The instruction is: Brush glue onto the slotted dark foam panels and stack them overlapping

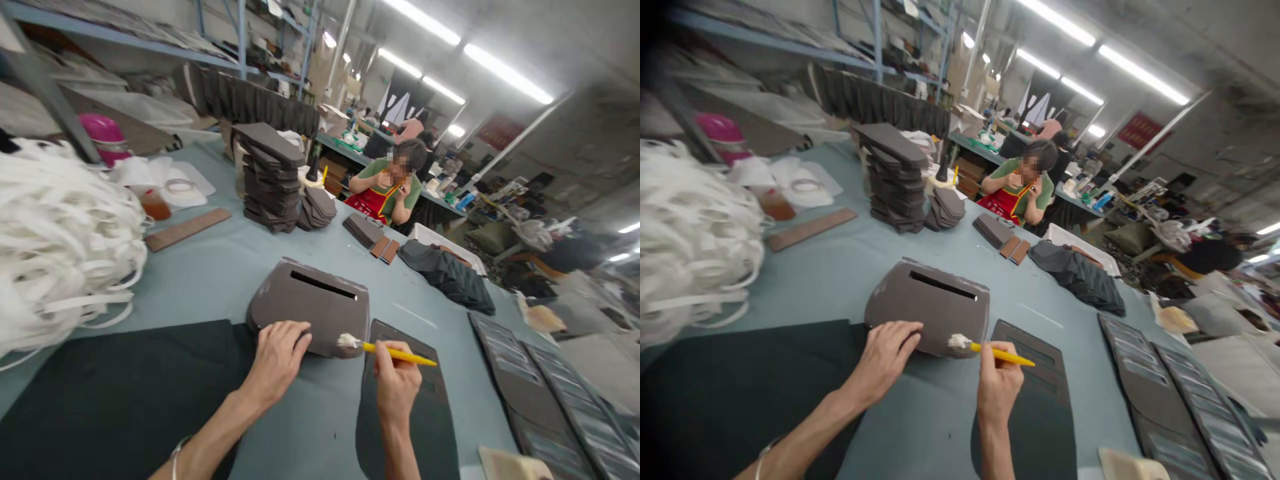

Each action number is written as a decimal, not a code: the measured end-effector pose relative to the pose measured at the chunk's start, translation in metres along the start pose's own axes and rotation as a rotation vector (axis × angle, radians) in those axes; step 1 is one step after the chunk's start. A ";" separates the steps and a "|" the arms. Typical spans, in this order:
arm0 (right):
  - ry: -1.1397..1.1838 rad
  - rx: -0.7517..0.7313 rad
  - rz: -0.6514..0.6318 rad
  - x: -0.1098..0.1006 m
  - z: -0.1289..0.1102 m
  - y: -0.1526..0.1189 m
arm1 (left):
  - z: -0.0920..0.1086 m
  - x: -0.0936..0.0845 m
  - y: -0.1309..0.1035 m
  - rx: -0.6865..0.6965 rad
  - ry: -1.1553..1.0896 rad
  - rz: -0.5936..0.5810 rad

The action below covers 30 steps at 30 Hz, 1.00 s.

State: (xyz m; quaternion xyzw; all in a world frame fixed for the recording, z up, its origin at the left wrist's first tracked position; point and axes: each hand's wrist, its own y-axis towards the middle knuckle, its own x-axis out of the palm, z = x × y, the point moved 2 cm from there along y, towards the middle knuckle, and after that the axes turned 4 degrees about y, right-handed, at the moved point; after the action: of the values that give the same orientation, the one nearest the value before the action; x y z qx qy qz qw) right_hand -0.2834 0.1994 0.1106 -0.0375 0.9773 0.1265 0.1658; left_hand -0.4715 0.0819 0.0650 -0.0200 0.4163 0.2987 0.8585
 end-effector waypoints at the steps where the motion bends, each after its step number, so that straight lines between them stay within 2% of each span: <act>1: 0.046 -0.017 -0.110 0.021 -0.011 -0.006 | -0.007 -0.013 0.012 -0.051 -0.119 -0.003; 4: 0.171 -0.117 -0.422 0.089 -0.040 -0.031 | -0.036 -0.051 0.055 -0.157 -0.432 0.018; 6: 0.227 -0.241 -0.519 0.129 -0.051 -0.047 | -0.055 -0.065 0.080 -0.166 -0.524 -0.062; 8: 0.253 -0.384 -0.547 0.155 -0.055 -0.059 | -0.070 -0.067 0.097 -0.155 -0.446 -0.198; 10: 0.234 -0.488 -0.541 0.163 -0.051 -0.067 | -0.079 -0.062 0.104 -0.120 -0.269 -0.318; 11: 0.210 -0.517 -0.529 0.159 -0.047 -0.070 | -0.083 -0.058 0.104 -0.090 -0.182 -0.359; 13: 0.140 -0.541 -0.487 0.137 -0.035 -0.073 | -0.086 -0.051 0.101 -0.022 -0.057 -0.397; 19: -0.103 -0.454 -0.242 0.014 0.029 -0.063 | -0.091 -0.040 0.093 0.076 0.054 -0.388; 22: -0.212 -0.377 -0.098 -0.033 0.054 -0.048 | -0.093 -0.036 0.095 0.074 0.103 -0.388; 24: -0.257 -0.291 0.012 -0.049 0.060 -0.040 | -0.091 -0.033 0.097 0.063 0.152 -0.367; 27: -0.226 -0.208 0.137 -0.049 0.051 -0.033 | -0.078 -0.029 0.093 0.038 0.214 -0.303; 28: -0.197 -0.201 0.138 -0.044 0.046 -0.032 | -0.072 -0.027 0.090 0.026 0.236 -0.272; 30: -0.143 -0.198 0.065 -0.032 0.037 -0.030 | -0.059 -0.024 0.081 0.028 0.293 -0.201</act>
State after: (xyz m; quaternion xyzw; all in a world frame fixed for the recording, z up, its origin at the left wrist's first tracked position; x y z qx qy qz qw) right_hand -0.2378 0.1807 0.0809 -0.0130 0.9464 0.2301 0.2263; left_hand -0.5674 0.1194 0.0612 -0.0928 0.5370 0.1994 0.8144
